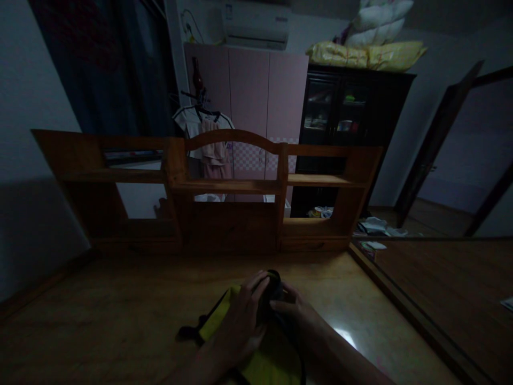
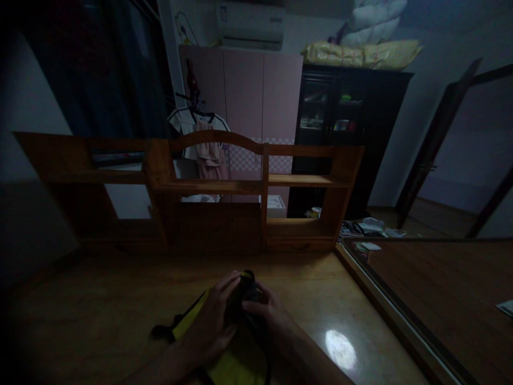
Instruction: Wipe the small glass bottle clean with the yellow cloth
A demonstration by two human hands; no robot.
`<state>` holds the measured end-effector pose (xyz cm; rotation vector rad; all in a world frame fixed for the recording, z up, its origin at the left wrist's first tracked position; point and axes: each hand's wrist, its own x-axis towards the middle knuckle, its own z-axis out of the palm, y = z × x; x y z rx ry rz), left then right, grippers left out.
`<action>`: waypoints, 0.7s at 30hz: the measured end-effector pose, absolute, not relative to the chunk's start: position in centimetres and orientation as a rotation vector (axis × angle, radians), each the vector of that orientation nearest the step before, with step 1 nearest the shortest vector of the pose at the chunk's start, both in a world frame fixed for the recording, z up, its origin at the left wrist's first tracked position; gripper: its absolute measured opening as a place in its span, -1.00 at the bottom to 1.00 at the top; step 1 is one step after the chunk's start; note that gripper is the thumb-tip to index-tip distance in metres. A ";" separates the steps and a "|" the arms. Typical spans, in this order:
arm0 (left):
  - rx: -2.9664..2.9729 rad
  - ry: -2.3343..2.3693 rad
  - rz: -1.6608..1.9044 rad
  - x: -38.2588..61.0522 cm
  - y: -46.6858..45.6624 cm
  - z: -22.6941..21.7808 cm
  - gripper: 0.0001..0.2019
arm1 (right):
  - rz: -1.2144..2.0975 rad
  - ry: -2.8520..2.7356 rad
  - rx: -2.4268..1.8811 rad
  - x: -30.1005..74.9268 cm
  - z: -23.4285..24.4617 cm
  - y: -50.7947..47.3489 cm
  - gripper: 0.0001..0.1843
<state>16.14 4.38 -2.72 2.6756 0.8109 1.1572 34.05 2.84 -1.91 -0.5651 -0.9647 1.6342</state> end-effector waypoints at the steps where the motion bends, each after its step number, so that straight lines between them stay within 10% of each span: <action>1: 2.715 0.801 1.119 16.2 4.3 -2.7 -0.22 | 1.589 -0.986 -0.599 34.0 -2.3 3.0 -0.40; 10: 2.946 0.715 1.007 16.6 4.3 -2.7 -0.12 | 0.791 -1.527 -0.972 34.3 -3.4 2.7 -0.58; 21: 2.867 0.760 1.157 15.9 4.8 -2.6 -0.26 | 0.557 -1.724 -1.107 35.4 -2.2 2.4 -0.80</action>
